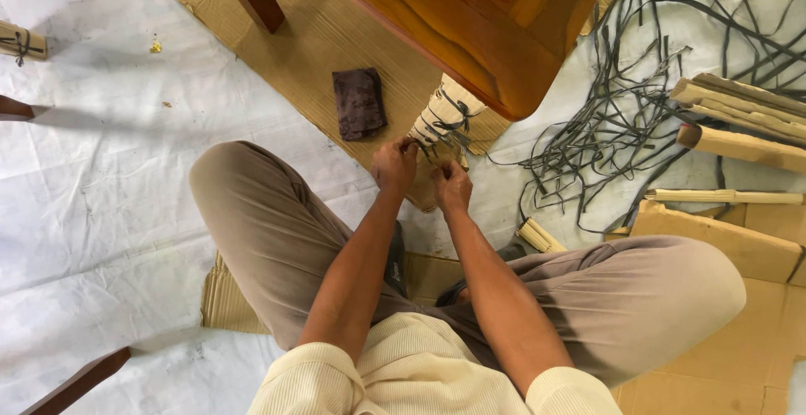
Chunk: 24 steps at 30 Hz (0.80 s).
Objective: The recorder is wrapping the legs of a wooden stool with cardboard and securing them with plastic ties.
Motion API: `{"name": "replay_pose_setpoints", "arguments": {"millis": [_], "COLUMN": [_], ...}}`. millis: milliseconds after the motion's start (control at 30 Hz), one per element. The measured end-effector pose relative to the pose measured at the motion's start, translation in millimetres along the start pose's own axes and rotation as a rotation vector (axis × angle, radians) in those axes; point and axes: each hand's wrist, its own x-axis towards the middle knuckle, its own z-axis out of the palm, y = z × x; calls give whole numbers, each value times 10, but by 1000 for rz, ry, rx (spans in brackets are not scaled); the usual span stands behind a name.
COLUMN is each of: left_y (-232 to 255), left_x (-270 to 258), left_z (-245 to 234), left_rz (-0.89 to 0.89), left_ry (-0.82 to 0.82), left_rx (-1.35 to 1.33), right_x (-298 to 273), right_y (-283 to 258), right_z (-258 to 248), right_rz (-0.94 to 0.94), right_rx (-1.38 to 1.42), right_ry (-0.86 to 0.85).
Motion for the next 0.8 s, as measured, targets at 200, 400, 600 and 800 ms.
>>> {"name": "replay_pose_setpoints", "arguments": {"millis": [200,400,600,800], "left_y": [-110,-354,-268,-209], "left_x": [24,57,17,63], "left_z": [120,379,337,323], "left_rz": [20,5,-135,-306], "left_ry": [44,44,-120,-137], "left_rx": [-85,-213,-71,-224], "right_x": [-50,-151,-146,-199], "right_y": [91,-106,-70,-323], "right_z": [65,4,51,-59], "right_rz": [-26,-65,-202,-233], "right_rx": [-97,-150,-234,-236], "right_ry": [-15,-68,-44,-126]}}
